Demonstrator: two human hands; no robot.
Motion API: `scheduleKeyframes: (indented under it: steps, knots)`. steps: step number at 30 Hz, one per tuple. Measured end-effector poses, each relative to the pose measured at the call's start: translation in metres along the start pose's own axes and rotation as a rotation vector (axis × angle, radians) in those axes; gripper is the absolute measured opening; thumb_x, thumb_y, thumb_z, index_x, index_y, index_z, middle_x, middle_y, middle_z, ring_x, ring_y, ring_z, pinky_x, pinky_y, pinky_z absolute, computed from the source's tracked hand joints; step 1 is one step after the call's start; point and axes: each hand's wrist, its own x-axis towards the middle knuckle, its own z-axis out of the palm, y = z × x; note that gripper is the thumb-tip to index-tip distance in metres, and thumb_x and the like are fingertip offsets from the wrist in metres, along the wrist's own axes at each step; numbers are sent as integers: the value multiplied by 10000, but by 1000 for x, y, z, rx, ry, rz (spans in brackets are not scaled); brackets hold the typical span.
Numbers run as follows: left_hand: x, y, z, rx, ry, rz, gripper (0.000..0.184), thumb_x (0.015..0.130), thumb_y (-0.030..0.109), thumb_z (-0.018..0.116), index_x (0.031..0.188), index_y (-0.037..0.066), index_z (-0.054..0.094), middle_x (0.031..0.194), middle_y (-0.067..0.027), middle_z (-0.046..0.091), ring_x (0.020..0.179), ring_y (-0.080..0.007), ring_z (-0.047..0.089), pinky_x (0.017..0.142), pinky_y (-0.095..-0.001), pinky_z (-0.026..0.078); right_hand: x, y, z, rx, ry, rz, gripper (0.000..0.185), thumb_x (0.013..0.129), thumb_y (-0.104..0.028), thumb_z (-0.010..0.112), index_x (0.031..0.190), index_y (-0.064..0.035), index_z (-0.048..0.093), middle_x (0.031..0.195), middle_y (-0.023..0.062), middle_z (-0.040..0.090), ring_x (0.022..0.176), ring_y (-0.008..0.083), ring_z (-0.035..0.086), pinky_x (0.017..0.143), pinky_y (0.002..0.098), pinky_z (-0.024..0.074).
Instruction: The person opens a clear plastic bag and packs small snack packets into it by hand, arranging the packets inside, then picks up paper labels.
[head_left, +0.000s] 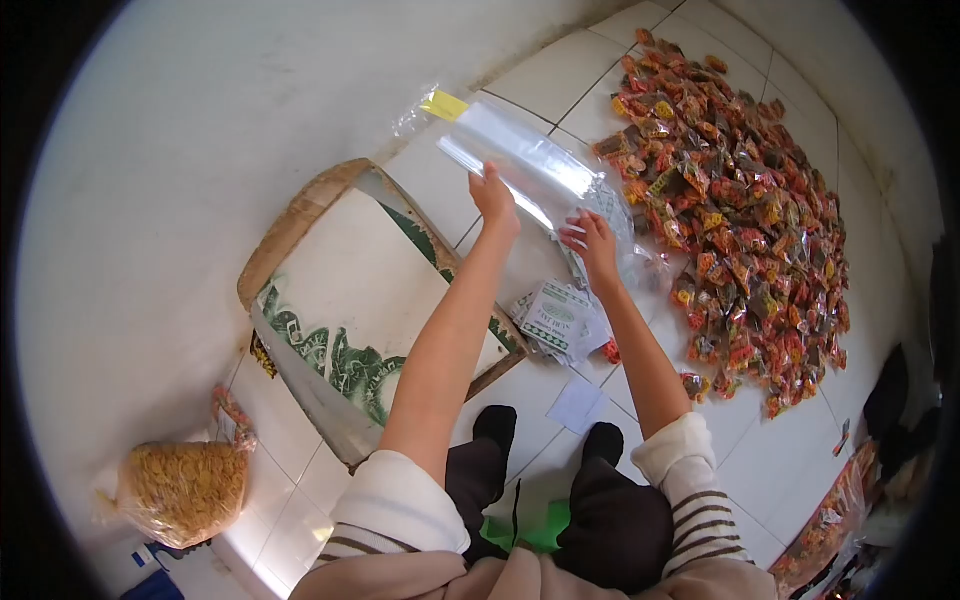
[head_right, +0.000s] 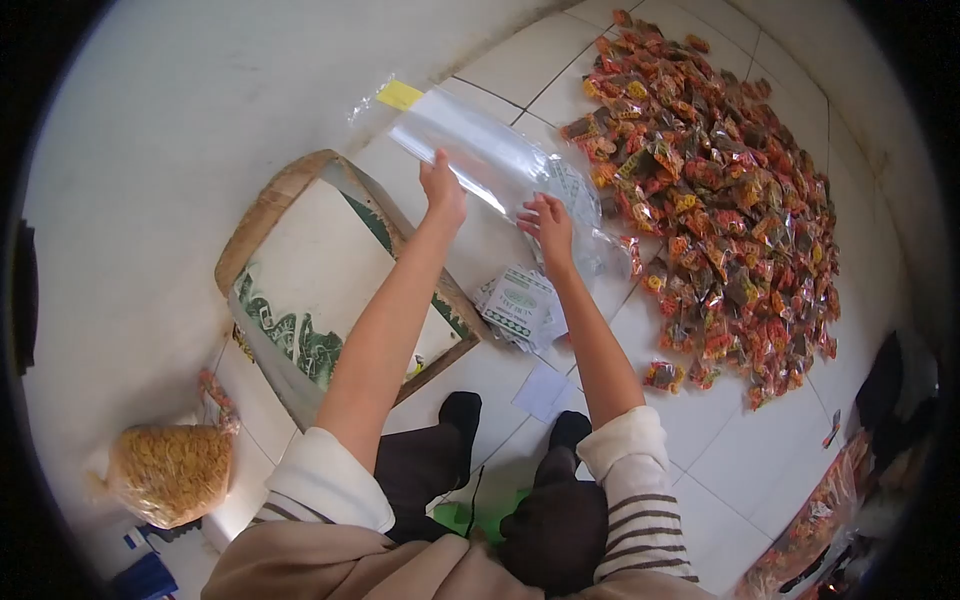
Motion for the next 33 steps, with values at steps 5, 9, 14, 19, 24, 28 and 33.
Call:
scheduleKeyframes:
  steps: [5,9,14,19,24,28,33]
  knots:
    - [-33,-17,2,-353,62,-111,382,931,185,397,1291,87,313,1195,-115,454,1048,-240,501,890,-372,424,-23,-17,6,-52,246,-429,264,888,-138,487,1114,-4,471,941,84,550,752,137,565,662,255,478]
    - [-44,-46,-3,-481,112,-231,373,937,225,392,1280,108,302,1178,-93,451,1070,-234,482,875,-393,438,-34,-22,-1,-240,306,-490,249,840,-95,557,1071,-11,516,905,84,543,701,132,548,638,252,455]
    - [-57,-57,-11,-532,-39,-303,389,939,316,380,1289,189,269,1228,-56,409,1112,-225,448,883,-410,433,-33,-27,-1,-648,327,-607,203,778,-126,655,949,-27,604,815,41,497,683,131,498,623,264,431]
    - [-67,-52,-3,-469,-57,-318,456,896,280,492,1287,205,268,1217,-37,431,1081,-192,479,835,-354,466,-33,-27,-6,-834,340,-664,184,739,-117,667,892,-24,626,813,84,481,704,199,489,641,309,424]
    - [-69,-80,3,-371,-14,-266,558,827,154,605,1279,192,279,1197,-23,464,1044,-164,511,794,-308,489,-37,-42,-8,-1108,322,-941,59,760,-62,615,758,-10,643,795,90,507,769,241,483,656,345,419]
    - [-77,-91,4,-448,102,-369,548,807,86,613,1249,162,299,1203,-45,467,1048,-189,515,812,-333,485,-33,-43,-23,-1199,193,-855,67,751,-50,599,788,-18,646,789,91,562,807,257,508,692,352,428]
    - [-81,-106,6,-472,156,-343,507,816,60,594,1225,145,307,1211,-65,459,1053,-217,513,822,-350,486,-23,-42,-43,-1289,74,-784,138,728,-87,630,852,-29,645,807,87,581,861,277,510,727,367,429]
